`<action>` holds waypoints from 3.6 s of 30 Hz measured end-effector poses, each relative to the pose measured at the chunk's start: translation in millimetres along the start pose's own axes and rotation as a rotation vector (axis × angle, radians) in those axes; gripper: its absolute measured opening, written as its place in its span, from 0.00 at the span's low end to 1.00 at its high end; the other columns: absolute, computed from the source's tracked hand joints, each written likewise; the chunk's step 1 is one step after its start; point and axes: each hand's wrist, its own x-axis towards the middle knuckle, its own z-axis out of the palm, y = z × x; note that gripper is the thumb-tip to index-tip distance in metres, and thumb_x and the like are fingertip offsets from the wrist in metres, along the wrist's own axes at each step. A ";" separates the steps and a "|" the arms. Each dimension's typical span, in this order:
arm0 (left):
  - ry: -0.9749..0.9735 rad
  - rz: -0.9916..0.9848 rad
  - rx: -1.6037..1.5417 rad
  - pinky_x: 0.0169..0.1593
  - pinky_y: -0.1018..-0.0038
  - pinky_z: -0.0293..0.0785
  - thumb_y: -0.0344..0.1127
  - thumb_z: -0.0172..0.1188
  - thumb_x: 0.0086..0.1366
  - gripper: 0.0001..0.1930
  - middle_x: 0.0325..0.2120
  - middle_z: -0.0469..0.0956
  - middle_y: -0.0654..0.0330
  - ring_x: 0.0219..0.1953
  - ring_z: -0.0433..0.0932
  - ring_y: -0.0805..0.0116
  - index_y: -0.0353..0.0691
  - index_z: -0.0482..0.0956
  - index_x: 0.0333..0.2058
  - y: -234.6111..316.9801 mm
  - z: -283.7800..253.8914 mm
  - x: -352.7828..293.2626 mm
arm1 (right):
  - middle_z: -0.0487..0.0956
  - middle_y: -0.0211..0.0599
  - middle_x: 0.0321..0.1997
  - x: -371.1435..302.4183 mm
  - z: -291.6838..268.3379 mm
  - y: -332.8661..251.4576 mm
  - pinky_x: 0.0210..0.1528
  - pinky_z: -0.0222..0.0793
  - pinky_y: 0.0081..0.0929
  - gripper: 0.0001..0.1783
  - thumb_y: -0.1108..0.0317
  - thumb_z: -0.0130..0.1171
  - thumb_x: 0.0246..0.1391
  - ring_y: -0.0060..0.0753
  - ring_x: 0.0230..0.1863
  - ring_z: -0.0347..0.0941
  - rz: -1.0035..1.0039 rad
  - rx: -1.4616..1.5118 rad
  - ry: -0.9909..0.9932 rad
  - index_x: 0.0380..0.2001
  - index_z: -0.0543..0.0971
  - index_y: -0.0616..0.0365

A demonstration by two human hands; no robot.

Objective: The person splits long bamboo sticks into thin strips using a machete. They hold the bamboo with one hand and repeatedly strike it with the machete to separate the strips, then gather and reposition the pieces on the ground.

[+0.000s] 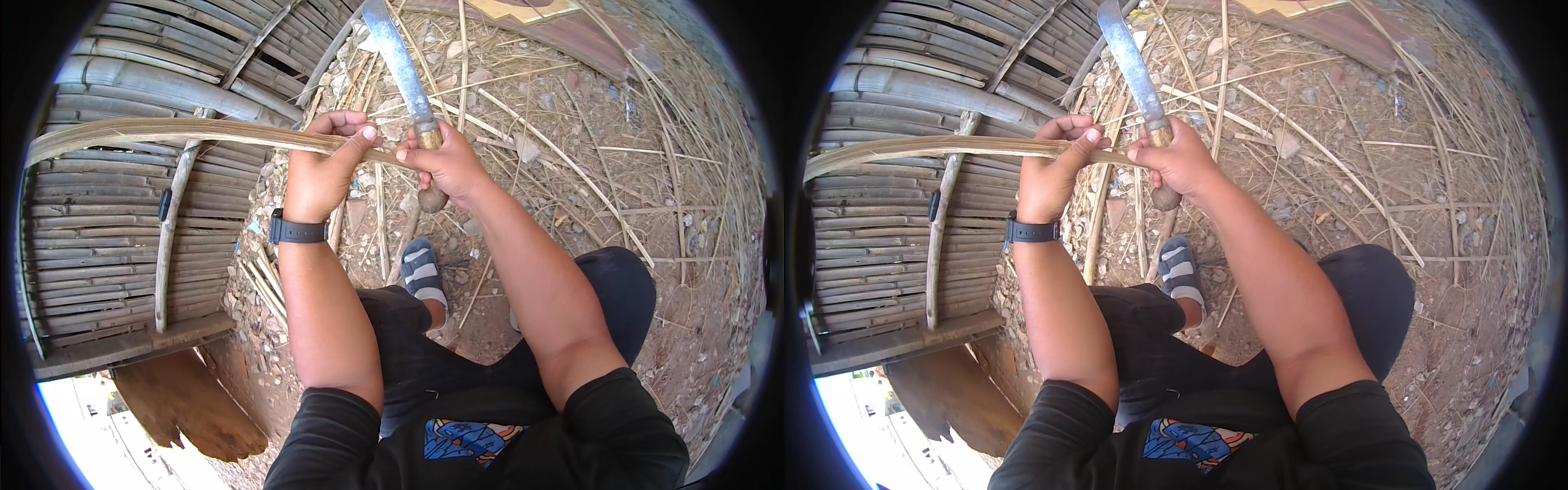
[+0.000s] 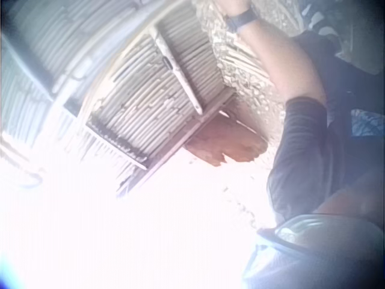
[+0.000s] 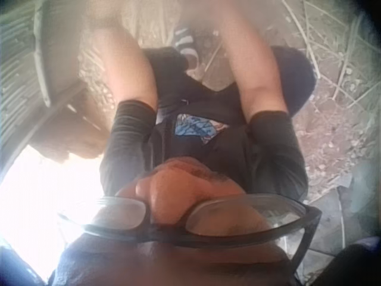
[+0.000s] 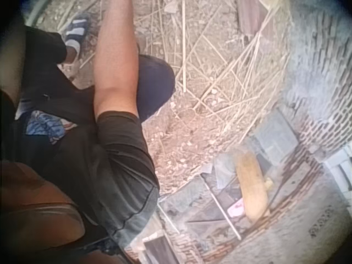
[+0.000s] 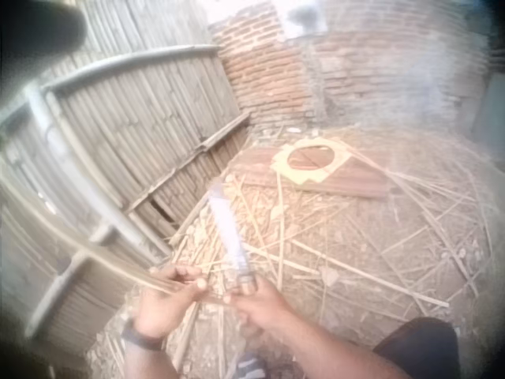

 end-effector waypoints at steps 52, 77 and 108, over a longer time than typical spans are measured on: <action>0.675 0.458 -0.045 0.46 0.77 0.78 0.27 0.73 0.61 0.18 0.36 0.85 0.55 0.38 0.82 0.73 0.31 0.77 0.47 27.6 -38.8 -18.4 | 0.68 0.23 0.23 -134.0 8.3 -70.9 0.15 0.62 0.18 0.08 0.70 0.60 0.60 0.14 0.14 0.64 0.512 0.197 -0.245 0.42 0.74 0.55; 0.680 0.511 -0.029 0.46 0.77 0.77 0.27 0.73 0.61 0.17 0.36 0.85 0.55 0.38 0.83 0.73 0.31 0.77 0.45 29.6 -28.7 -14.0 | 0.69 0.20 0.23 -147.3 -1.3 -82.1 0.17 0.63 0.17 0.07 0.68 0.59 0.62 0.13 0.15 0.65 0.555 0.333 -0.337 0.41 0.72 0.53; 0.320 0.335 -0.259 0.32 0.80 0.72 0.29 0.70 0.62 0.20 0.36 0.84 0.58 0.37 0.83 0.72 0.35 0.74 0.51 37.6 -30.4 -25.7 | 0.70 0.22 0.24 -79.7 -68.7 -77.2 0.25 0.66 0.18 0.05 0.70 0.60 0.61 0.16 0.21 0.65 0.102 0.408 0.385 0.36 0.74 0.55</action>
